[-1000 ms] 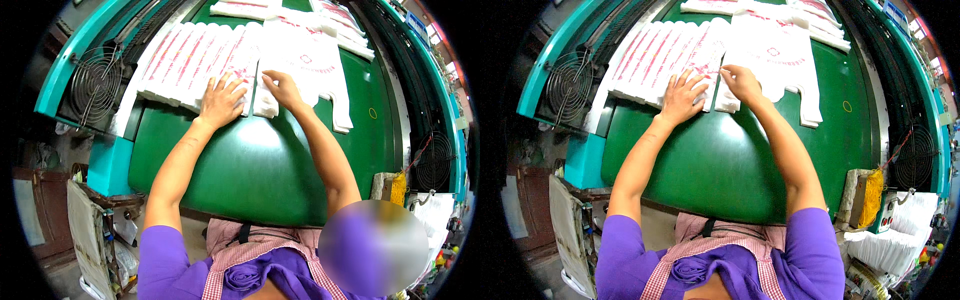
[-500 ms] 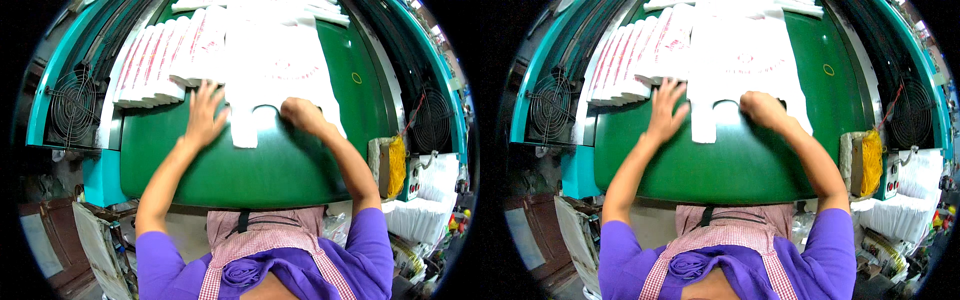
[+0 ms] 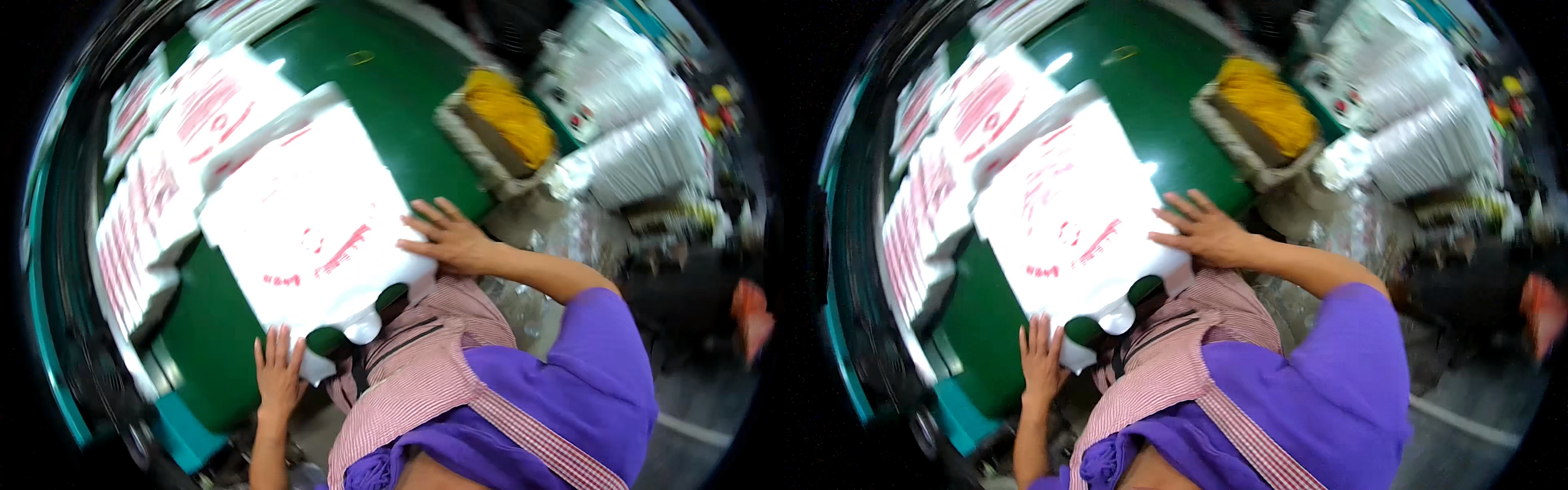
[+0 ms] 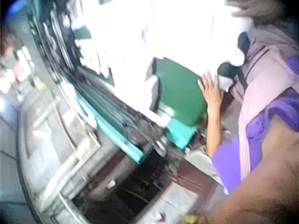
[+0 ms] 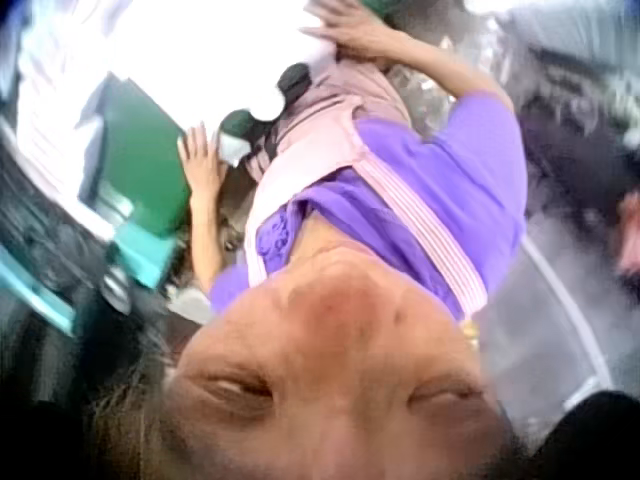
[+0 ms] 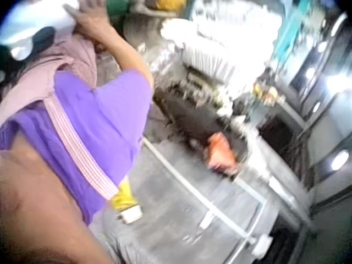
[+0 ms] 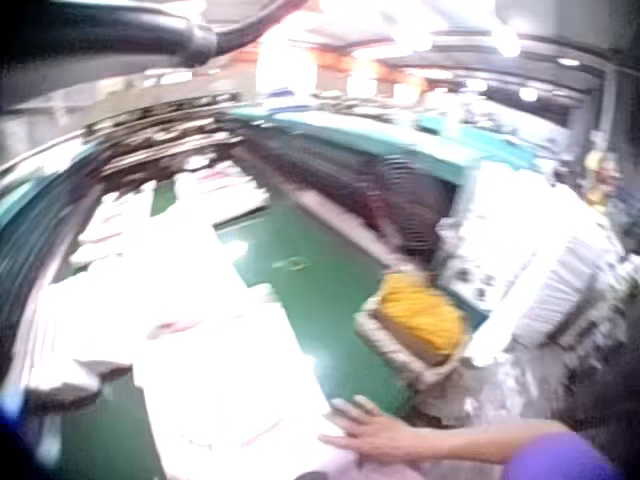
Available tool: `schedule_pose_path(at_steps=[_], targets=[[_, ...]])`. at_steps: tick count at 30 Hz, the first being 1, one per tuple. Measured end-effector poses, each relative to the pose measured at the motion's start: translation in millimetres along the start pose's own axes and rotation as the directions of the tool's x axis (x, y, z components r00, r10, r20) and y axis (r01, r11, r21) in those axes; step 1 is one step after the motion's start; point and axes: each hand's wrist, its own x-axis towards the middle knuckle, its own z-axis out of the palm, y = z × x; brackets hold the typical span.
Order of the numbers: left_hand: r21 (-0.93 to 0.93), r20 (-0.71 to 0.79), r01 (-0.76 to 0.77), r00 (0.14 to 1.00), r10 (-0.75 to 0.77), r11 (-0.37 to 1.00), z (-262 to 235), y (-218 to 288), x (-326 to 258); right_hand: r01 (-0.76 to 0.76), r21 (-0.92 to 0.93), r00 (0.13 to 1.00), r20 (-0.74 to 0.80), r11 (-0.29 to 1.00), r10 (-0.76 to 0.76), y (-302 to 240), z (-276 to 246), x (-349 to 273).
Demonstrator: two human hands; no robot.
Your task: The person folds white plastic bags with red printed text on a green conveyor belt, then secures each folded stack with a yellow rubber band. The person gathers the banded stacks, places them into a large white sack, and moves the sack to another area of the factory floor.
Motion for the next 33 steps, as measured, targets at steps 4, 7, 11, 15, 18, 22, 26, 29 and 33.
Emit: schedule_pose_path(at_steps=[4, 7, 11, 15, 18, 22, 26, 29, 33], targets=[[-0.051, -0.23, -0.107, 0.969, 0.092, 0.993, -11.1, -7.0, 13.4, 0.02, 0.406, 0.971, -0.226, 0.914, 0.08, -0.3, 11.4, -7.1], [-0.275, -0.279, -0.2, 0.953, 0.121, 0.941, -21.1, -13.0, 30.5, 0.271, 0.329, 0.942, -0.285, 0.905, -0.179, -3.2, 9.2, -24.5], [-0.739, -0.266, -0.03, 0.931, -0.251, 0.673, -27.4, -14.3, 78.3, 0.42, 0.44, 0.904, -0.278, 0.794, -0.324, -6.5, -4.9, -13.4], [-0.44, -0.067, 0.176, 0.971, -0.228, 0.881, -30.3, -24.0, 152.4, 0.199, 0.872, 0.98, -0.178, 0.448, -0.089, -10.7, -10.3, 61.3], [-0.159, -0.091, 0.182, 0.976, -0.198, 0.97, -20.6, -12.9, 176.4, 0.094, 0.785, 0.925, -0.297, 0.612, 0.239, -16.2, -3.9, 115.6], [-0.042, -0.456, -0.119, 0.886, 0.087, 0.992, -22.0, 15.9, 117.4, -0.005, 0.515, 0.998, -0.053, 0.857, 0.038, -42.9, -1.1, 126.2], [-0.056, -0.167, -0.128, 0.979, 0.117, 0.99, -15.1, 59.0, 84.5, 0.125, 0.338, 0.99, -0.108, 0.933, -0.093, -55.3, 8.0, 114.9], [0.06, -0.289, -0.092, 0.951, 0.105, 0.994, -5.0, 44.5, 113.2, 0.104, 0.235, 0.982, -0.18, 0.966, -0.062, -43.4, 39.6, 122.6], [-0.511, -0.069, 0.086, 0.988, -0.14, 0.855, -39.0, -6.5, 149.9, 0.064, 0.528, 0.989, -0.149, 0.847, 0.019, -14.6, -27.1, 134.8]])
